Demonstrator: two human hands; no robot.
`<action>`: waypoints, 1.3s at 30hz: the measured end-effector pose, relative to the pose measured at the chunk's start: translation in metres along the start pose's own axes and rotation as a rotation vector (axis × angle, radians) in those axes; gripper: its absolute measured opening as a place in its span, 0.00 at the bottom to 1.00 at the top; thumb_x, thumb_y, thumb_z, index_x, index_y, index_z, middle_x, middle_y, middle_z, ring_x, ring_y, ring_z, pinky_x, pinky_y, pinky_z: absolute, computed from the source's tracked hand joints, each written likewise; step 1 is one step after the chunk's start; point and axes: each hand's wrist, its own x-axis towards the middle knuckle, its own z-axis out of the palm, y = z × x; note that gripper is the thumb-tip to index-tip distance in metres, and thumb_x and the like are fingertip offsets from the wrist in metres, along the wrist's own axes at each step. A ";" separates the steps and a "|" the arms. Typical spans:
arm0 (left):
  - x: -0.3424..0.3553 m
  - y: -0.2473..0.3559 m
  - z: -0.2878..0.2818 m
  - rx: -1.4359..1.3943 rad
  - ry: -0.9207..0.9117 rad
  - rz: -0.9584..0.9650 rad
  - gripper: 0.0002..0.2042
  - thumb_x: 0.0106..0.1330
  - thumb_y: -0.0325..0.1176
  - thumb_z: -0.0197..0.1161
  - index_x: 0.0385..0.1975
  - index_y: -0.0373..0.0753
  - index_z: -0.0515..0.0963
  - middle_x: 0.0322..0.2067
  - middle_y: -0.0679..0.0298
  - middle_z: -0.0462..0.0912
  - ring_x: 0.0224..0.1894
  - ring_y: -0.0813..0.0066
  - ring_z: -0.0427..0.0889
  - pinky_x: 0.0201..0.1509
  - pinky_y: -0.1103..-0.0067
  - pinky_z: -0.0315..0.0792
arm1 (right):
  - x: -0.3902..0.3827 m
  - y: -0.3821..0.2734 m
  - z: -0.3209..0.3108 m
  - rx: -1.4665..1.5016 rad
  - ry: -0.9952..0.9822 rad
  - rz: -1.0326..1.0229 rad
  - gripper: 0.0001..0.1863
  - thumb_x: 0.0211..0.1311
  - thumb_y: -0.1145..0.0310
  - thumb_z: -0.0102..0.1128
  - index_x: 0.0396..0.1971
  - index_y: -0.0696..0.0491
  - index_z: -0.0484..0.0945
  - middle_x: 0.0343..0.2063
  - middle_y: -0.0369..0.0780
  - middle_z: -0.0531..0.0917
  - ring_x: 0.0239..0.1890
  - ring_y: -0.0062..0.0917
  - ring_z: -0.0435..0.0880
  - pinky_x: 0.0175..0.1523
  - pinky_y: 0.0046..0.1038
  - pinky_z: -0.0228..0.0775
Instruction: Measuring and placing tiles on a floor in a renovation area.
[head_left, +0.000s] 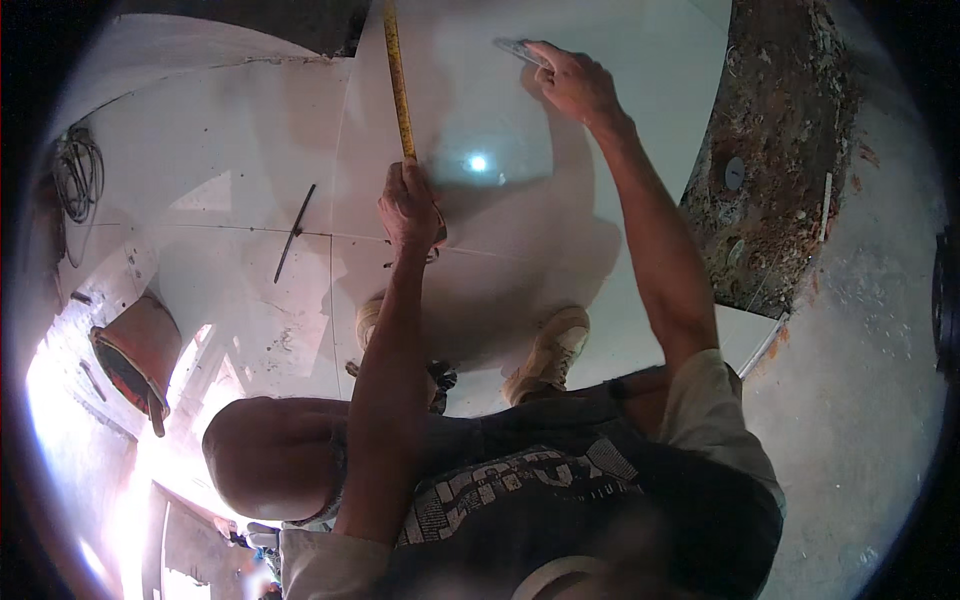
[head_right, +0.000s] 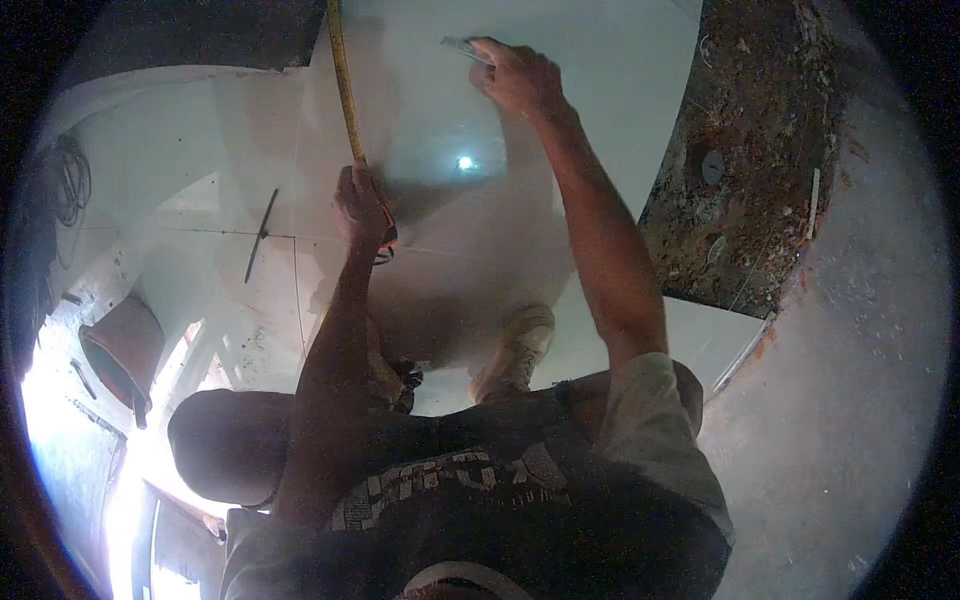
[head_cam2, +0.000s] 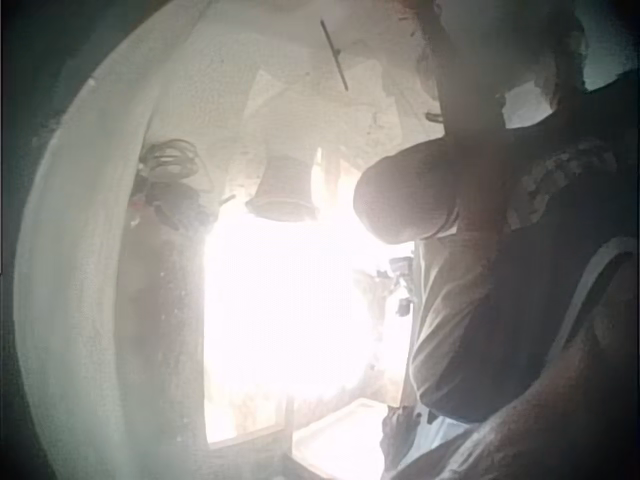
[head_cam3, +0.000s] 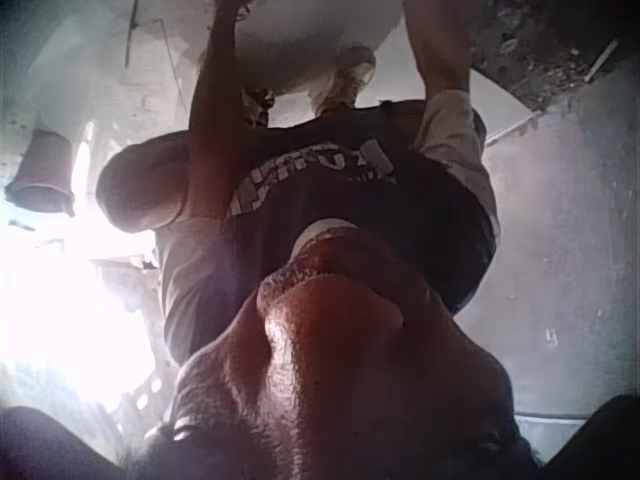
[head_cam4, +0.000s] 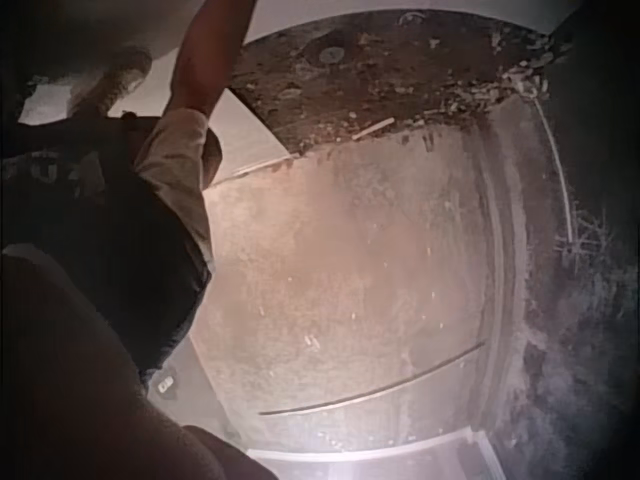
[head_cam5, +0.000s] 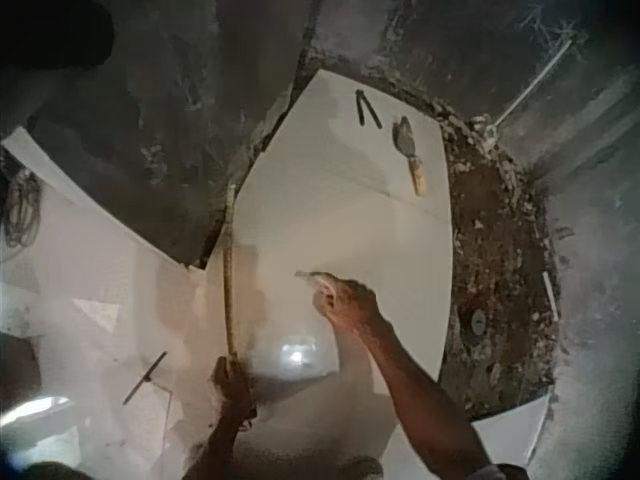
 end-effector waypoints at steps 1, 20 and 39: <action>0.000 0.000 0.000 0.009 0.006 0.027 0.18 0.71 0.44 0.42 0.23 0.39 0.70 0.11 0.64 0.74 0.16 0.71 0.77 0.24 0.72 0.69 | 0.006 0.000 -0.008 -0.193 -0.042 -0.064 0.17 0.58 0.64 0.52 0.49 0.43 0.71 0.33 0.39 0.83 0.35 0.34 0.82 0.41 0.38 0.74; 0.005 -0.012 0.005 -0.104 -0.063 -0.119 0.18 0.70 0.46 0.42 0.27 0.40 0.72 0.13 0.63 0.76 0.19 0.69 0.79 0.28 0.71 0.70 | 0.010 0.027 0.000 -0.191 0.084 -0.307 0.19 0.64 0.58 0.51 0.55 0.40 0.69 0.25 0.36 0.82 0.29 0.31 0.82 0.36 0.32 0.75; 0.001 -0.007 0.009 0.050 0.082 -0.078 0.17 0.69 0.46 0.43 0.28 0.39 0.71 0.22 0.52 0.77 0.28 0.48 0.77 0.33 0.60 0.68 | 0.031 0.013 -0.014 -0.085 -0.333 -0.311 0.13 0.64 0.66 0.48 0.46 0.51 0.71 0.24 0.33 0.81 0.30 0.31 0.80 0.39 0.31 0.71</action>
